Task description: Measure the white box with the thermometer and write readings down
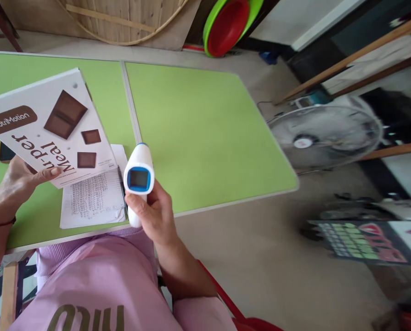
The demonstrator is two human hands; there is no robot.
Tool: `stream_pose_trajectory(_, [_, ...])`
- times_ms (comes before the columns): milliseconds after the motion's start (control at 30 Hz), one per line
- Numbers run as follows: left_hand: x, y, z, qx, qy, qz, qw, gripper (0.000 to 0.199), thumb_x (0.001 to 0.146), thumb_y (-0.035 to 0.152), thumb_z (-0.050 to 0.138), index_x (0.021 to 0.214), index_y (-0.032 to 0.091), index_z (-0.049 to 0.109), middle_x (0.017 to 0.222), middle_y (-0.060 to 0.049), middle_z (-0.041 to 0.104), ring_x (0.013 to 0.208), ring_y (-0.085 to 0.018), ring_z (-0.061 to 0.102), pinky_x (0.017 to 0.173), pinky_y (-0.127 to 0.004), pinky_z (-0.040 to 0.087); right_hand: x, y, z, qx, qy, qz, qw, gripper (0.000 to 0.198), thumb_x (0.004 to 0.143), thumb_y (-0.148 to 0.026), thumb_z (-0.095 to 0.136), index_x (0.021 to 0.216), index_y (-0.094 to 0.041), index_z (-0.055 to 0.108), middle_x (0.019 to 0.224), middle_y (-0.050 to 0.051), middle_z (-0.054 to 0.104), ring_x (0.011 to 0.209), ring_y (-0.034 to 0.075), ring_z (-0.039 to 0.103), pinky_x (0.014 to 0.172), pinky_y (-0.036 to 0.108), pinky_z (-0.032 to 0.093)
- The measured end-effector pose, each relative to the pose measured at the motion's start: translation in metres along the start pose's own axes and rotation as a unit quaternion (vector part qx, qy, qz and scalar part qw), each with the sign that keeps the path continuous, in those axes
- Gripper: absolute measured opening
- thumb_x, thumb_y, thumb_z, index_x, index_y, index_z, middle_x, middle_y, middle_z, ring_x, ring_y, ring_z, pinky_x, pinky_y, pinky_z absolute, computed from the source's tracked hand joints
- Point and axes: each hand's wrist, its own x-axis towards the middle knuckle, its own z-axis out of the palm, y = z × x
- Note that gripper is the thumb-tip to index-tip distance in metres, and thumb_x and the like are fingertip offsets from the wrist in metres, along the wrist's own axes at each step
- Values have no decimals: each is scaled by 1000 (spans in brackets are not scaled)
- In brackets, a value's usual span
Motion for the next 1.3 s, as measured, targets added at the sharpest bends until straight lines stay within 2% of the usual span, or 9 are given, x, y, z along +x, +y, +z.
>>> stream_pose_trajectory(100, [3, -10, -3, 79, 71, 15, 994, 65, 60, 47, 91, 106, 11, 62, 117, -15, 68, 104, -31, 65, 89, -46, 55, 24, 3, -13, -183, 23, -59, 981, 40, 84, -56, 64, 106, -23, 65, 85, 4, 64, 73, 18, 58, 63, 33, 51])
stream_pose_trajectory(233, [7, -23, -11, 180, 117, 36, 976, 80, 65, 50, 87, 125, 12, 50, 120, -14, 64, 110, -30, 61, 95, -49, 50, 52, 22, -31, -393, 52, -110, 911, 53, 84, -57, 62, 121, -18, 62, 104, 13, 67, 94, 27, 64, 76, 41, 54])
stream_pose_trajectory(333, [12, -29, -14, 202, 107, 48, 972, 70, 72, 51, 81, 121, 11, 51, 123, -13, 62, 112, -27, 59, 98, -46, 48, 61, 38, -36, -495, 47, -109, 861, 50, 87, -54, 59, 121, -17, 62, 107, 15, 68, 97, 30, 64, 76, 44, 55])
stream_pose_trajectory(700, [18, -31, -14, 210, 59, 24, 976, 50, 81, 57, 71, 104, 14, 58, 111, -8, 65, 91, -19, 60, 80, -35, 56, 71, 45, -39, -583, 8, -150, 799, 44, 84, -39, 67, 121, -15, 64, 116, 19, 64, 104, 33, 59, 83, 49, 55])
stream_pose_trajectory(833, [15, -38, -17, 213, 62, 41, 974, 50, 82, 56, 71, 110, 17, 57, 113, -5, 63, 84, -16, 58, 78, -33, 56, 58, 33, -23, -521, 57, -216, 824, 24, 87, -35, 63, 106, -20, 66, 106, 14, 67, 95, 26, 63, 83, 44, 55])
stream_pose_trajectory(967, [14, -45, -20, 232, 57, 82, 968, 46, 84, 52, 69, 114, 18, 57, 115, -7, 60, 83, -15, 57, 71, -30, 53, 40, 31, 0, -479, -27, -186, 857, 16, 90, -37, 61, 93, -21, 65, 76, 4, 68, 64, 16, 59, 63, 31, 51])
stream_pose_trajectory(1100, [13, -44, -17, 264, 67, 85, 958, 43, 79, 34, 71, 113, 17, 51, 112, -9, 56, 85, -16, 55, 66, -28, 50, 35, 37, 11, -498, -71, -159, 849, 20, 89, -28, 58, 105, -19, 65, 79, 6, 68, 66, 17, 59, 61, 30, 48])
stream_pose_trajectory(1200, [11, -36, -9, 221, 127, 103, 961, 51, 64, 20, 72, 106, 19, 43, 100, -4, 51, 74, -12, 48, 57, -24, 43, 35, 36, 9, -458, -74, -172, 869, 26, 90, -20, 48, 108, -21, 67, 81, 5, 67, 69, 17, 59, 67, 32, 50])
stream_pose_trajectory(1300, [6, -20, 0, 122, 228, 224, 940, 40, 62, 19, 66, 89, 22, 37, 80, 3, 41, 62, -9, 37, 52, -23, 32, 32, 31, 2, -340, -74, -181, 920, 27, 92, -21, 44, 104, -23, 68, 86, 6, 66, 74, 18, 60, 73, 35, 52])
